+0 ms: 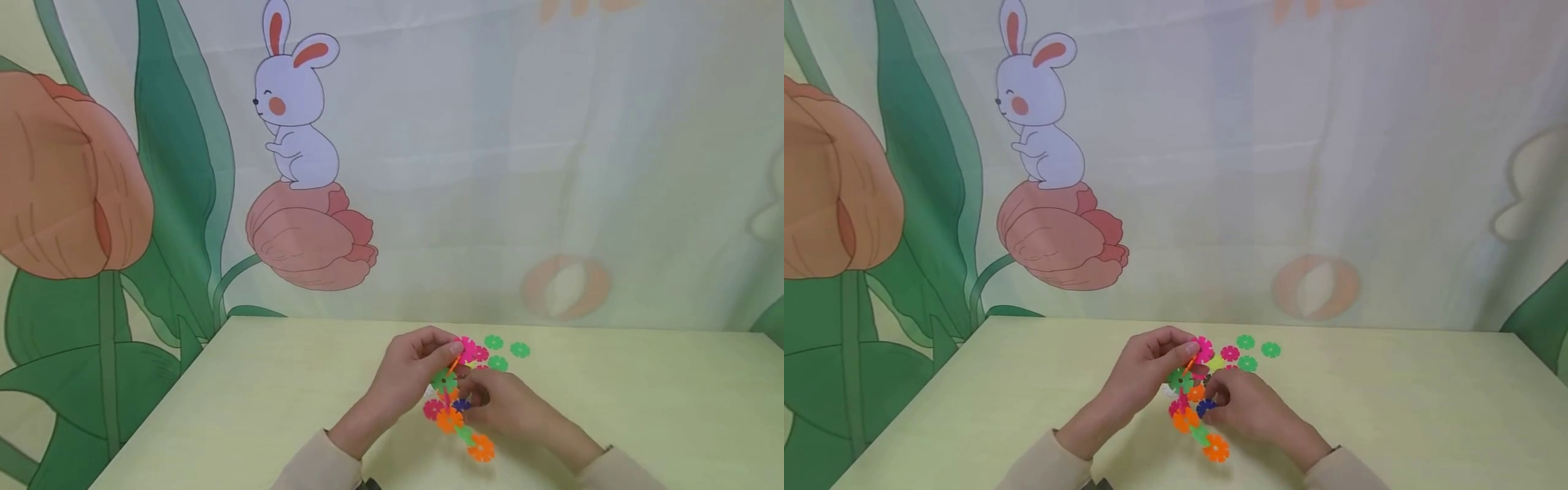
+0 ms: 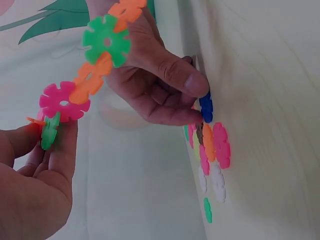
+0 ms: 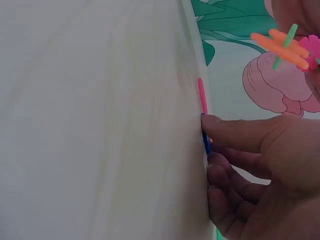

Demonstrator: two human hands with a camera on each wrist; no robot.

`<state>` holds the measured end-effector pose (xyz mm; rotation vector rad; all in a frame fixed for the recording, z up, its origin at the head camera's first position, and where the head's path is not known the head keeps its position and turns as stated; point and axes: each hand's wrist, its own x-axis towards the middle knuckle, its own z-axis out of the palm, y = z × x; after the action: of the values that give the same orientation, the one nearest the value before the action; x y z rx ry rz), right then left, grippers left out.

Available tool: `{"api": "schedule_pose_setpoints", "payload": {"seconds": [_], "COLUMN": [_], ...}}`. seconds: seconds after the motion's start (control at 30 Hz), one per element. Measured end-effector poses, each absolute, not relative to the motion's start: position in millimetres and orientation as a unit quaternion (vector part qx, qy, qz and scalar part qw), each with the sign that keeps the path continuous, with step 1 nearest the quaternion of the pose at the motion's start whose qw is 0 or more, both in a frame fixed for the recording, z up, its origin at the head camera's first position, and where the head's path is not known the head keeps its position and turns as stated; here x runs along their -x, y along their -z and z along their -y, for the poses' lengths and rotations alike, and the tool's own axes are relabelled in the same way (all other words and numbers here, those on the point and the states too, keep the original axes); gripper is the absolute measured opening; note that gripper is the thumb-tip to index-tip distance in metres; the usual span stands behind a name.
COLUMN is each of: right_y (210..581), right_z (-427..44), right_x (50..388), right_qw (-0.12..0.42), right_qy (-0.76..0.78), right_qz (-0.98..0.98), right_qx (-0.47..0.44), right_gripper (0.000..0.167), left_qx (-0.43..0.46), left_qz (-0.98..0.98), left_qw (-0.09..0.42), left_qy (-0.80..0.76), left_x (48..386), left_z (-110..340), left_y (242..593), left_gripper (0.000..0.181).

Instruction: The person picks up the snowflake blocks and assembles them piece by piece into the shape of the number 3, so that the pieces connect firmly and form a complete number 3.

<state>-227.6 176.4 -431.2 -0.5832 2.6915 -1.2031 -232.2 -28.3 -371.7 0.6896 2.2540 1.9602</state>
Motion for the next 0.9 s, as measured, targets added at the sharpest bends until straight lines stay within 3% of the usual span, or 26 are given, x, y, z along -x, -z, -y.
{"api": "schedule_pose_setpoints", "payload": {"seconds": [0.2,0.37,0.5,0.7,0.9], "right_y": [432,420,396,366,359], "right_z": [-183,-197,-208,-209,-205], "right_x": [230,231,227,217,212], "right_qw": [0.071,0.039,-0.044,-0.185,-0.233], "right_qy": [0.412,0.450,0.486,0.501,0.498], "right_qz": [-0.895,-0.880,-0.858,-0.812,-0.784], "right_qx": [0.157,0.146,0.157,0.237,0.288], "right_gripper": [0.028,0.016,0.011,0.019,0.026], "left_qx": [-0.217,-0.203,-0.199,-0.189,-0.191], "left_qz": [-0.741,-0.744,-0.731,-0.727,-0.723], "left_qw": [0.031,0.017,0.019,0.020,0.026], "left_qy": [-0.635,-0.636,-0.652,-0.660,-0.663], "left_x": [233,232,231,231,232], "left_z": [31,31,30,29,30], "left_y": [372,372,372,371,371], "left_gripper": [0.017,0.016,0.016,0.017,0.018]}}
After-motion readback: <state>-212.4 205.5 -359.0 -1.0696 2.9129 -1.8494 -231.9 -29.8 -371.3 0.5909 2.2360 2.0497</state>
